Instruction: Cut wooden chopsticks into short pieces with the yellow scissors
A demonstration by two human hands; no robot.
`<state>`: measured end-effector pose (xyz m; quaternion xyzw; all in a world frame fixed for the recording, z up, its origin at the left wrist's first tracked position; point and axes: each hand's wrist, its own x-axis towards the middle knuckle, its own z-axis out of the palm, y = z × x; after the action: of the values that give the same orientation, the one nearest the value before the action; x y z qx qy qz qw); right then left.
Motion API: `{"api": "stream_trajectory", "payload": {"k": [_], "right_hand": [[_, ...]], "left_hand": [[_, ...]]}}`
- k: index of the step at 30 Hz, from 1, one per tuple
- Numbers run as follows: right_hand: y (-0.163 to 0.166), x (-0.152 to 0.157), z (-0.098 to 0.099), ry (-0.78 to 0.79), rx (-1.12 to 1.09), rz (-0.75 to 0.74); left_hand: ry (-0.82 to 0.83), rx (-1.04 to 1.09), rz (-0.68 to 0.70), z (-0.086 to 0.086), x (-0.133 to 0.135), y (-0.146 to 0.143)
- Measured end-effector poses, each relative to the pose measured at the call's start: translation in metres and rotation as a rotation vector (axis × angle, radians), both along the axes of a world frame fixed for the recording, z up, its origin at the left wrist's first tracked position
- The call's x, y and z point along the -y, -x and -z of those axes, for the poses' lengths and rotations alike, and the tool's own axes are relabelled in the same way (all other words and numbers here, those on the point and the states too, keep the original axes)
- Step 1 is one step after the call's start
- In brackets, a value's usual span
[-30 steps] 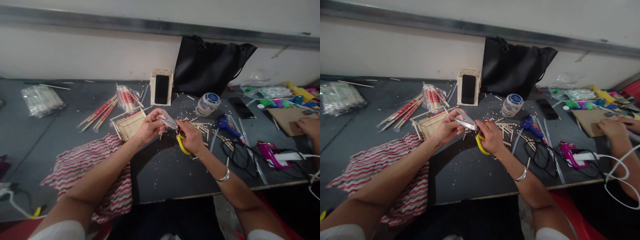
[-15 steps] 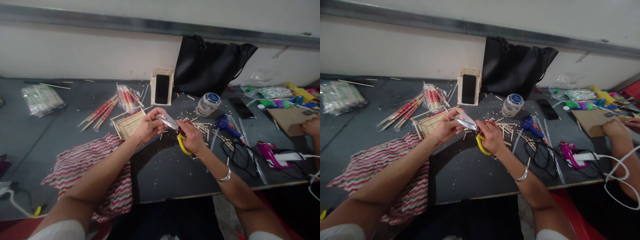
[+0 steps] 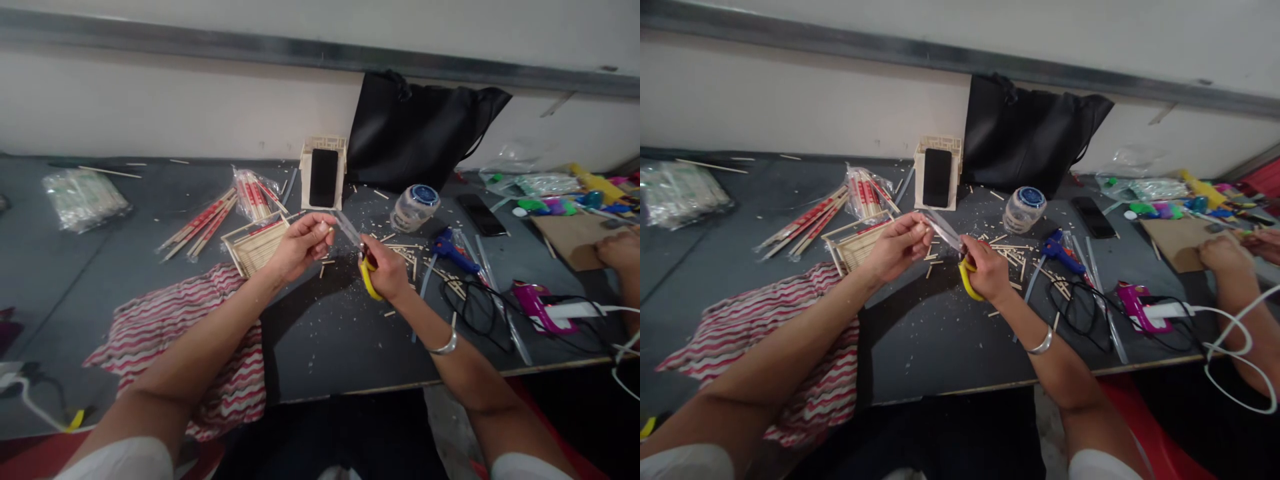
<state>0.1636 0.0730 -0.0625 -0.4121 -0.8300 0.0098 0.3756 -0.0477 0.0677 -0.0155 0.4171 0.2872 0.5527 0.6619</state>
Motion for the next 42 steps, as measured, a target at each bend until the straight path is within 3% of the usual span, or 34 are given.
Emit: {"api": "stream_trajectory", "payload": {"k": [4,7,11,15,21,30,36,42], "right_hand": [[-0.005,-0.01,0.007,-0.039,-0.093,0.135],[-0.007,-0.015,0.01,-0.048,-0.123,0.204],[-0.007,-0.018,0.012,-0.038,-0.117,0.252],[-0.007,-0.019,0.013,-0.015,-0.121,0.244],[-0.007,-0.019,0.015,0.017,-0.101,0.229],[-0.007,-0.02,0.018,0.047,-0.134,0.243],[-0.005,-0.018,0.017,0.076,-0.126,0.26],[-0.002,-0.017,0.015,0.093,-0.106,0.251]], "left_hand": [[-0.017,-0.41,-0.151,-0.003,-0.01,0.017],[-0.225,-0.909,-0.271,0.001,-0.011,0.022],[-0.446,-1.435,-0.193,0.01,-0.001,0.006],[-0.42,-1.75,-0.025,0.017,0.004,-0.009],[-0.397,-1.774,-0.023,0.019,-0.004,0.0],[-0.333,-1.681,-0.24,0.023,-0.009,0.015],[-0.376,-1.733,-0.125,0.025,-0.015,0.013],[-0.26,-1.822,0.007,0.019,-0.02,0.002]]}}
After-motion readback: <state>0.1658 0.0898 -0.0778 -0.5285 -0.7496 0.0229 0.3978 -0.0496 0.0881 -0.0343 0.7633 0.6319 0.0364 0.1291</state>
